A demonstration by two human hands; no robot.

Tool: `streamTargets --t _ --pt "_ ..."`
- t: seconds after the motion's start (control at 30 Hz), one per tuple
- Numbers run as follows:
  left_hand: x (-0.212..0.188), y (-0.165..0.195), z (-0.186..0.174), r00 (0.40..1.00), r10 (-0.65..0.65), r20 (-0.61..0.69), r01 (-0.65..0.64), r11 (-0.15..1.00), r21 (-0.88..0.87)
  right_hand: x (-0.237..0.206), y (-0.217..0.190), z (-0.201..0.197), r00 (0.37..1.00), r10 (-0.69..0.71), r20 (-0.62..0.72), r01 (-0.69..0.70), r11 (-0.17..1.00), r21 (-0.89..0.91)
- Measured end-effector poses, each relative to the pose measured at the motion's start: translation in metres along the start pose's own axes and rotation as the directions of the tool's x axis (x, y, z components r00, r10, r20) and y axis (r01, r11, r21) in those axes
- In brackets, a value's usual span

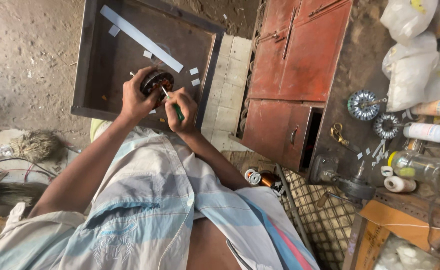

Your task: The person uses a screwdriver to adjust a circular electrical component with copper windings on a metal tray. They then place small white paper pieces into the slots of the component by hand.

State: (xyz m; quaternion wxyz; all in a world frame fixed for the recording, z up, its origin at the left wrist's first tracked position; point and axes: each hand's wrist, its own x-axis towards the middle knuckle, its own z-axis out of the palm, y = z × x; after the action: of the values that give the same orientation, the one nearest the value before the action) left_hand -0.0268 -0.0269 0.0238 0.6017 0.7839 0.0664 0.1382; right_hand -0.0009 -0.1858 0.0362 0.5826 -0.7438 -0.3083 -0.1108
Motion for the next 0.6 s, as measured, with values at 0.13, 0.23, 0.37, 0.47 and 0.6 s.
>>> streamTargets --t 0.13,0.23,0.37,0.47,0.6 --pt "-0.01 -0.001 0.001 0.999 -0.052 0.008 0.052 0.994 -0.096 0.002 0.004 -0.013 0.957 0.277 0.083 -0.289 0.901 0.323" --pt "-0.005 0.001 -0.003 0.997 -0.077 0.03 0.079 0.993 -0.082 0.002 0.014 -0.03 0.878 0.465 0.114 -0.453 0.727 0.515" --pt "0.012 0.004 -0.011 0.983 -0.123 0.139 0.118 0.992 0.04 -0.009 0.022 -0.037 0.845 0.535 0.025 -0.456 0.695 0.556" --pt "0.021 0.007 -0.011 0.958 -0.213 0.192 0.175 0.964 0.198 -0.014 0.028 -0.034 0.823 0.568 0.005 -0.459 0.659 0.596" --pt "0.027 0.009 -0.006 0.966 -0.191 0.176 0.146 0.959 0.244 -0.012 0.035 -0.035 0.76 0.65 -0.006 -0.46 0.545 0.701"
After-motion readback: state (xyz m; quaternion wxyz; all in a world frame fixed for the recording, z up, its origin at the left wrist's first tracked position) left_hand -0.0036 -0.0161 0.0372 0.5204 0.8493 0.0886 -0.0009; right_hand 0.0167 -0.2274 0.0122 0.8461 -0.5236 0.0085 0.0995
